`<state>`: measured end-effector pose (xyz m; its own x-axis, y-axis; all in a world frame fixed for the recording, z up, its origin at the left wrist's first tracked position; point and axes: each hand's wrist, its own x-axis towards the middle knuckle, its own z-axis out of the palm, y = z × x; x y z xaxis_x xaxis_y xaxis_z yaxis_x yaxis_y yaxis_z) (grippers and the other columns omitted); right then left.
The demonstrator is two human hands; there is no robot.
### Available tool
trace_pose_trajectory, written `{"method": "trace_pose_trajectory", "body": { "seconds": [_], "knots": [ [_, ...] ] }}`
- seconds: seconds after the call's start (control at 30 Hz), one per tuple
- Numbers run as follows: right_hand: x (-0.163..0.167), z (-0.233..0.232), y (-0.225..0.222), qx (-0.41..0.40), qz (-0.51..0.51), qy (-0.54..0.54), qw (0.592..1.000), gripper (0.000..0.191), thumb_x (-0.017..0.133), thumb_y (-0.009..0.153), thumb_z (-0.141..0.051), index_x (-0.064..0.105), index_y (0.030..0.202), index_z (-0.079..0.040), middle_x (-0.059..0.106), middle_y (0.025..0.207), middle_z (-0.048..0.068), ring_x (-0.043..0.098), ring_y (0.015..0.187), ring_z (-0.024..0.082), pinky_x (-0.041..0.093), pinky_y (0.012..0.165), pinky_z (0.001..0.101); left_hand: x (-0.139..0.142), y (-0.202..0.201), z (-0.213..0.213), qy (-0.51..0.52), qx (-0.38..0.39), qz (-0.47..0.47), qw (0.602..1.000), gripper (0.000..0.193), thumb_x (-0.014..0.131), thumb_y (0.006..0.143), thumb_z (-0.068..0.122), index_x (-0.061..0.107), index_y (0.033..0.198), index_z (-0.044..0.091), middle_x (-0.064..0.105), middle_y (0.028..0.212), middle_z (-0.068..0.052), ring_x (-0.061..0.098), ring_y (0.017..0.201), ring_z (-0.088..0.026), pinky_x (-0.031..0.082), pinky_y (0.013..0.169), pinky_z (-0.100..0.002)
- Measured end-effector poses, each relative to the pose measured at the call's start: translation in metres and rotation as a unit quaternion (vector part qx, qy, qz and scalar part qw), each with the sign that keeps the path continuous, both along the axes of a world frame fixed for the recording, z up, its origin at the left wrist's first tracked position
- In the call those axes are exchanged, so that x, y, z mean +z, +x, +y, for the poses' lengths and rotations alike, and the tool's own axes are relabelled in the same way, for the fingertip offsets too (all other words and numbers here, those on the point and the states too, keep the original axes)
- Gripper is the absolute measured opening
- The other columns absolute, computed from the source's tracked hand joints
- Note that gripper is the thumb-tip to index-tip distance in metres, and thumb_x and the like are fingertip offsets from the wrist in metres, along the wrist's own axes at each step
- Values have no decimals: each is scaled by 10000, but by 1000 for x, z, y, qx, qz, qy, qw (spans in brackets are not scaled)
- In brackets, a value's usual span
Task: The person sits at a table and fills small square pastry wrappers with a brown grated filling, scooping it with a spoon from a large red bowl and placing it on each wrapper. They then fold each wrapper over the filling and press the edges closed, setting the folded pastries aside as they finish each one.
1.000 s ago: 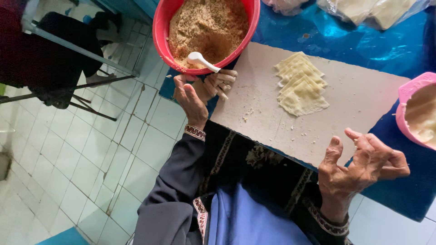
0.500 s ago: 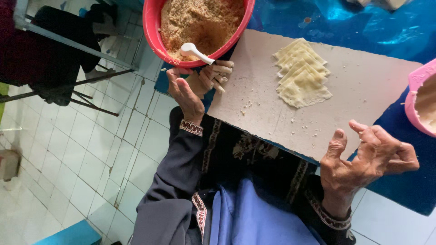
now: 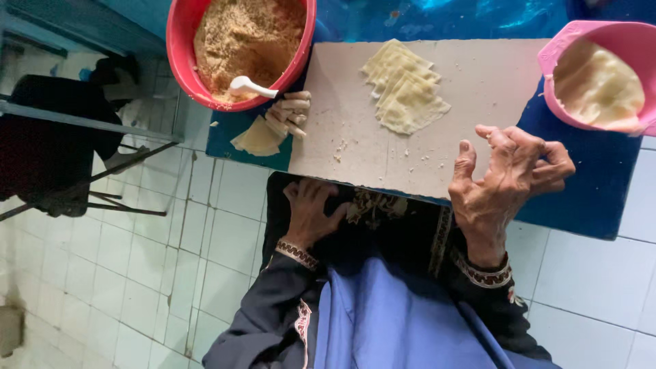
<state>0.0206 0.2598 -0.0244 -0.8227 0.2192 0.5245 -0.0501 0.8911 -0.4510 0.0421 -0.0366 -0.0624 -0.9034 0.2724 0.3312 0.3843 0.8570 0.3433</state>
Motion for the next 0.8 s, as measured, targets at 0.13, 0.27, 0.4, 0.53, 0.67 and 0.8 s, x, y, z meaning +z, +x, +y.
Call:
{"method": "trace_pose_trajectory", "body": {
  "seconds": [0.13,0.27,0.4,0.53,0.67,0.8],
  "knots": [
    [2,-1,-6,5,11,-6,1000,182,727,1022,-228,719,1169,-121,537,1254,52,333,1257,319,250,1072,484,-35,-14,-24,-219,92,92,967,425,623,718,421,698,1046,162,736,1024,-101,662,1015,-308,271,939,-546],
    [1,0,-6,12,15,-4,1000,183,733,1050,-235,713,1188,-116,529,1256,57,332,1267,306,249,1076,481,-37,-9,-53,-17,92,-122,988,165,568,1031,178,682,1034,60,727,981,-181,686,909,-375,469,846,-529],
    [-1,1,-4,11,7,-8,1000,190,718,1037,-217,714,1197,-115,529,1257,66,336,1269,303,253,1071,480,-24,14,-54,163,136,-94,973,208,530,1043,153,665,1016,-2,689,850,-190,696,769,-389,537,626,-386],
    [1,1,-4,5,8,-10,1000,189,737,1026,-213,715,1183,-111,545,1246,63,335,1258,318,249,1067,487,17,64,-29,222,58,-283,931,187,547,943,142,671,906,7,711,726,-122,723,635,-220,546,568,-336],
    [6,1,-2,20,5,-24,1000,194,709,1043,-196,696,1218,-113,535,1283,63,339,1288,304,246,1097,468,31,96,-20,201,-8,-435,878,222,578,962,204,675,899,15,696,713,-117,696,624,-239,529,585,-345],
    [7,-1,-1,21,4,-37,999,178,722,1055,-208,694,1203,-115,546,1271,56,334,1264,307,243,1095,466,8,80,-14,121,-14,-499,858,288,540,1043,275,665,976,24,715,819,-137,698,748,-286,531,676,-376]
  ]
}}
